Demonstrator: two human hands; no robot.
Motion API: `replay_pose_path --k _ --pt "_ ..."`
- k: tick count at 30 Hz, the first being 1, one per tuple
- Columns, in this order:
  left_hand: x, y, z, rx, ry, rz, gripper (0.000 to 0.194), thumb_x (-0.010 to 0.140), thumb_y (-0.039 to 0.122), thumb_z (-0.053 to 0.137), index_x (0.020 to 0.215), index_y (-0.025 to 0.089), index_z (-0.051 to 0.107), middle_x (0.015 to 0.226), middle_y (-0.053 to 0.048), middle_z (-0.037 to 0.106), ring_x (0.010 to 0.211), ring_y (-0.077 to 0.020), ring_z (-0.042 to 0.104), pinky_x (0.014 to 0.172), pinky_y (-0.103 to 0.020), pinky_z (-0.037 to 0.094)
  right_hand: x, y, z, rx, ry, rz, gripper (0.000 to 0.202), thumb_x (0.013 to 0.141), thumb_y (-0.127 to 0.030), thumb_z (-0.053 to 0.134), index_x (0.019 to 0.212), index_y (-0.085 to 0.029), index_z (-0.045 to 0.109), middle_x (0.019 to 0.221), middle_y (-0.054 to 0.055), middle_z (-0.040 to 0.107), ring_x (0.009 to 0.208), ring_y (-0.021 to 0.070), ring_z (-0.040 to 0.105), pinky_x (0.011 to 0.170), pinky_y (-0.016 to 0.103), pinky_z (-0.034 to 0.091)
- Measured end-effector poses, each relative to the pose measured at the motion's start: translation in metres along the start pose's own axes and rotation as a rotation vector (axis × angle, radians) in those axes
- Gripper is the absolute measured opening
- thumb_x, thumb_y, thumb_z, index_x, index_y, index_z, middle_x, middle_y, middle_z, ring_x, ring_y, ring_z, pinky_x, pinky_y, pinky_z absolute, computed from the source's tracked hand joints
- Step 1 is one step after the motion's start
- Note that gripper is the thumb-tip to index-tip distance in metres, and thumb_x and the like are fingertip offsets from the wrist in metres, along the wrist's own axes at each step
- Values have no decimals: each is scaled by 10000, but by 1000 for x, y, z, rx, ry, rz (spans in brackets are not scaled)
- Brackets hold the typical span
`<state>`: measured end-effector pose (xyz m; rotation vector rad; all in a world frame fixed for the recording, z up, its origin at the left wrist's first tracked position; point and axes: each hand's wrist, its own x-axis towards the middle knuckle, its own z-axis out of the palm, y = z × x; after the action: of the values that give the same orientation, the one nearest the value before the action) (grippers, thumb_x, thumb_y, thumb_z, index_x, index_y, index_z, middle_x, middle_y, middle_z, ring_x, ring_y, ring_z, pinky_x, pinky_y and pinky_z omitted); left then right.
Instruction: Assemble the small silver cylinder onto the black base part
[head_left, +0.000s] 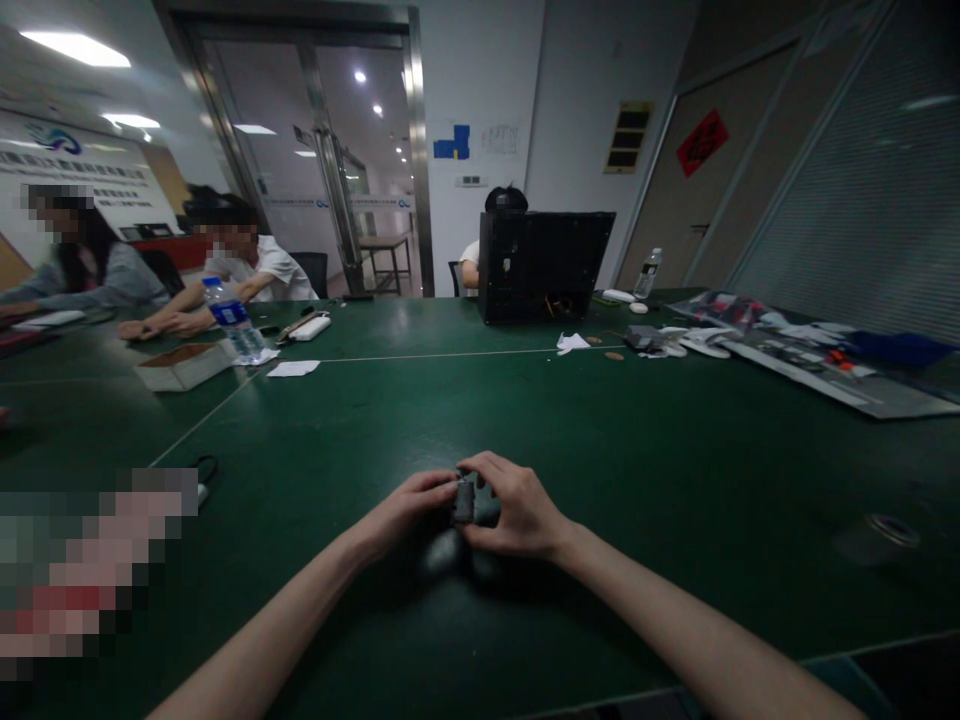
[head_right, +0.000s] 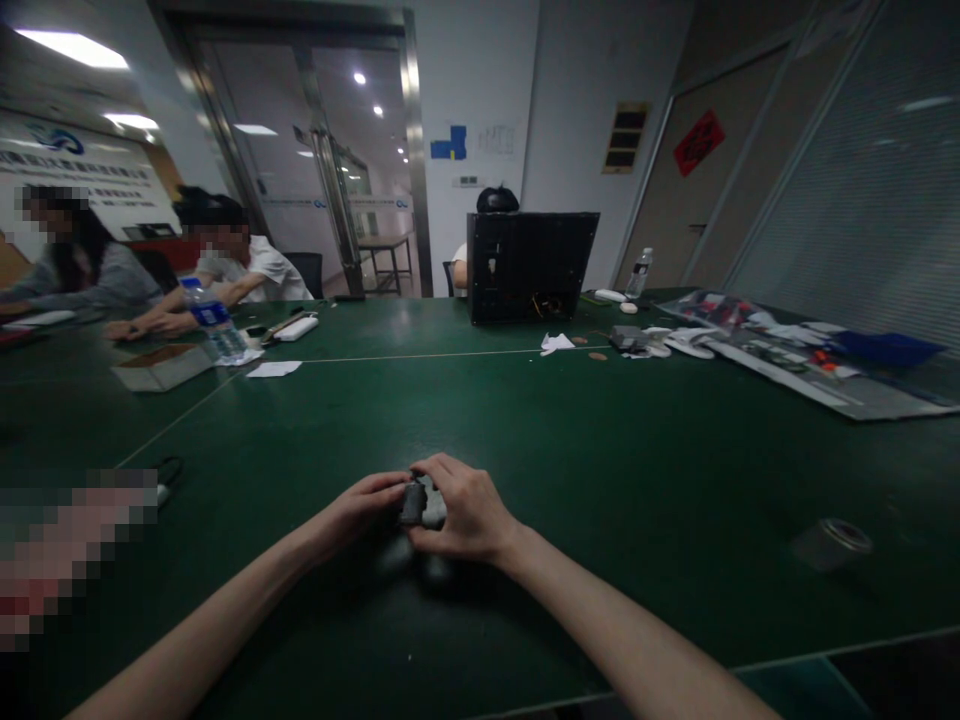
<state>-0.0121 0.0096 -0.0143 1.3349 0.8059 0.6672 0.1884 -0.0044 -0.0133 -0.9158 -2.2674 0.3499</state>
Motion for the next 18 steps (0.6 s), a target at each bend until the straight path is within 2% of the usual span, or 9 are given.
replay_pose_path --k 3,6,10,14,18 --pt "2 1 0 146 28 39 316 761 412 668 936 151 638 930 -54 620 897 -211 535 787 -278 389 0 2 3 -13 2 4 510 678 -326 657 1137 -169 500 1035 86 589 911 213 565 773 317 464" --pt "4 4 1 196 29 49 314 741 434 682 852 145 630 847 -32 609 831 -194 531 750 -265 387 -1 4 5 -17 11 5 510 673 -332 660 1130 -166 506 1024 84 591 903 213 565 769 318 462" --pt "2 5 2 113 0 46 269 790 376 646 912 137 654 889 -54 610 839 -190 526 753 -265 378 -1 2 3 -13 21 6 505 682 -333 656 1135 -167 504 1027 85 592 891 208 568 752 310 462" --pt "0 0 1 -40 -35 1 302 801 323 630 1022 118 649 994 -108 617 920 -227 536 804 -296 380 0 -1 0 6 29 -2 495 684 -328 659 1128 -171 506 1032 87 595 898 208 572 747 305 464" --pt "0 -2 0 -47 -3 -23 317 792 368 634 1013 141 643 999 -86 615 928 -226 534 812 -298 380 0 0 1 2 15 -5 503 677 -327 658 1129 -165 508 1026 87 598 900 211 571 755 310 467"
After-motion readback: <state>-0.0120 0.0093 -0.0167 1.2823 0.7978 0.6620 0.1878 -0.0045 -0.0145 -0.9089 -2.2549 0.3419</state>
